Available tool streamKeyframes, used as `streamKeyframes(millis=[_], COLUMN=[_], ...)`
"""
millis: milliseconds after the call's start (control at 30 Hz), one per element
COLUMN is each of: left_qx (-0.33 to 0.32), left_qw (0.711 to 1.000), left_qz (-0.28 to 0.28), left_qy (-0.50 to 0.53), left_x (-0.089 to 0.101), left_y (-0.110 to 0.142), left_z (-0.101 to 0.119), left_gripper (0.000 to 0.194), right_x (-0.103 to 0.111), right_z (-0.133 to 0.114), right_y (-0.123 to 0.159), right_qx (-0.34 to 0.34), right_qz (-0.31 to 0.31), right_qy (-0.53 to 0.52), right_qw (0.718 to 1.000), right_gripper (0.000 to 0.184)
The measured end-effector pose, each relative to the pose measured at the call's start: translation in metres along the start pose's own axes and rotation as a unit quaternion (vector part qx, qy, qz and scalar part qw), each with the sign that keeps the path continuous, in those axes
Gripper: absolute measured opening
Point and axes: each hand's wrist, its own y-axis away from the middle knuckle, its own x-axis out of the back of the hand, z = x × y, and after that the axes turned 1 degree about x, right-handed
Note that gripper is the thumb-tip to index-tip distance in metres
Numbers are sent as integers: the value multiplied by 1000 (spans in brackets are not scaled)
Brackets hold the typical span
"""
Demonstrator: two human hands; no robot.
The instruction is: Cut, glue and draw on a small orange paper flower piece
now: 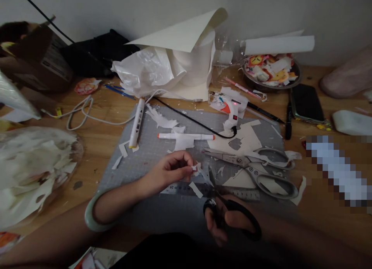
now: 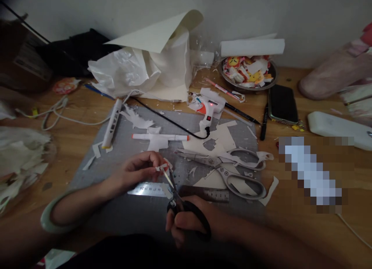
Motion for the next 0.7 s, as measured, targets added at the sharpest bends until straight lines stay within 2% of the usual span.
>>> streamKeyframes(millis=[100,200,267,500,700], left_qx=[-67,-94,-92,-93,-38], left_qw=[997,995,995,993,997], left_qz=[-3,11,4,-76,-68], left_qy=[31,39,30,-14,22], left_x=[2,3,3,5,1], left_y=[-1,-1,0,0,1], left_z=[-4,-6,-5,-3,-4], left_gripper=[21,18,18,17,26], right_x=[-1,-2,-3,-7,-11], right_z=[-1,-7,-12,-28,-37], right_y=[-1,-3,-2,-2,-5], right_qx=[2,-12,-28,-100,-123], right_qz=[8,9,9,11,16], right_qy=[14,30,39,68,79], right_qw=[1000,999,999,993,989], right_gripper=[56,56,56,62,66])
